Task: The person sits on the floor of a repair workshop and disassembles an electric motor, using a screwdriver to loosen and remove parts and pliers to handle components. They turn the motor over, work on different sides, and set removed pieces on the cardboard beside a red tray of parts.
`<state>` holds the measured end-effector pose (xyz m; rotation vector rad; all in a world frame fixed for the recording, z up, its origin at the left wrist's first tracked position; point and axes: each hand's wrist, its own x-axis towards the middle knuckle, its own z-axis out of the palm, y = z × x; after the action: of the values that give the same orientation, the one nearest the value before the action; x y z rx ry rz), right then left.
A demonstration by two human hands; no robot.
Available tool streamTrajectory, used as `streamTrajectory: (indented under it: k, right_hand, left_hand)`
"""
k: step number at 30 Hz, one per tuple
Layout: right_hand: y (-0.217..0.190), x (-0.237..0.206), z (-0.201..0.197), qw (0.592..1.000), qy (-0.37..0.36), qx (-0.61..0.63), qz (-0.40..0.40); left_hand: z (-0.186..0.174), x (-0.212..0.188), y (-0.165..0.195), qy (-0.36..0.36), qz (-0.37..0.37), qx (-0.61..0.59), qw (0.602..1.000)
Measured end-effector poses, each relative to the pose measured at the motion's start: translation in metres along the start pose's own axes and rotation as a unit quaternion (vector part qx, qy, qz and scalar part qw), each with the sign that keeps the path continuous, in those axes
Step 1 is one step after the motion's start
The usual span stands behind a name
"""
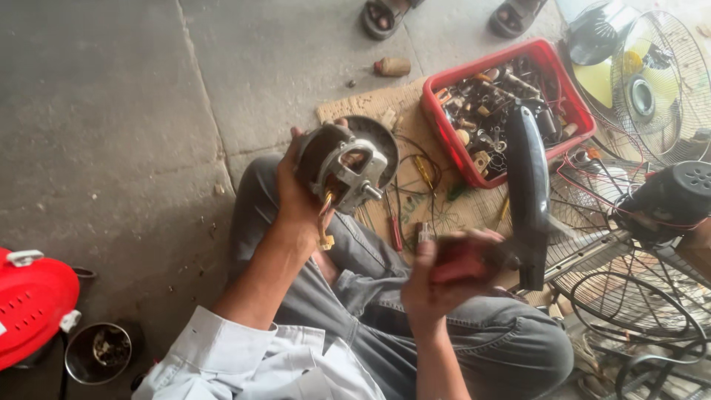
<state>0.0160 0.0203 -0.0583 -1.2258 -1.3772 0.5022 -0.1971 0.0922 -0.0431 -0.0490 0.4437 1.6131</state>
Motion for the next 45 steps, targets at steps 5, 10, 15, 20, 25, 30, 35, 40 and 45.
streamTrajectory:
  k: [5, 10, 15, 20, 25, 30, 35, 40, 45]
  right_hand:
    - [-0.020, 0.035, 0.002, 0.941, -0.246, -0.116, -0.203]
    - [-0.038, 0.014, 0.017, 0.999, -0.029, 0.023, -0.022]
    - [-0.030, -0.012, 0.013, 0.939, -0.148, -0.164, -0.263]
    - [-0.022, -0.007, 0.022, 0.931, -0.025, -0.166, -0.325]
    - [-0.027, -0.002, 0.012, 0.939, -0.180, -0.174, -0.236]
    - [-0.037, -0.008, 0.006, 0.974, -0.055, -0.107, -0.190]
    - [-0.049, 0.012, -0.006, 0.970, -0.121, -0.201, -0.063]
    - [-0.070, 0.021, -0.008, 0.946, -0.223, -0.184, -0.147]
    - [-0.091, 0.018, 0.011, 0.929, -0.244, -0.189, -0.203]
  left_hand:
    - [0.008, -0.007, 0.000, 0.145, -0.057, 0.128, 0.979]
    - [0.001, 0.006, -0.002, 0.184, -0.054, 0.110, 0.975]
    - [-0.016, 0.019, -0.014, 0.129, -0.049, -0.032, 0.990]
    - [-0.017, 0.017, -0.013, 0.182, -0.087, 0.100, 0.974]
    - [-0.001, 0.015, 0.004, 0.038, 0.001, 0.017, 0.999]
    - [0.024, -0.004, 0.029, 0.047, 0.051, 0.055, 0.996]
    - [0.040, -0.006, 0.078, -0.191, 0.200, 0.065, 0.959]
    - [0.039, -0.015, 0.120, -0.192, 0.285, 0.133, 0.930]
    - [0.038, -0.025, 0.137, -0.178, 0.340, 0.171, 0.907]
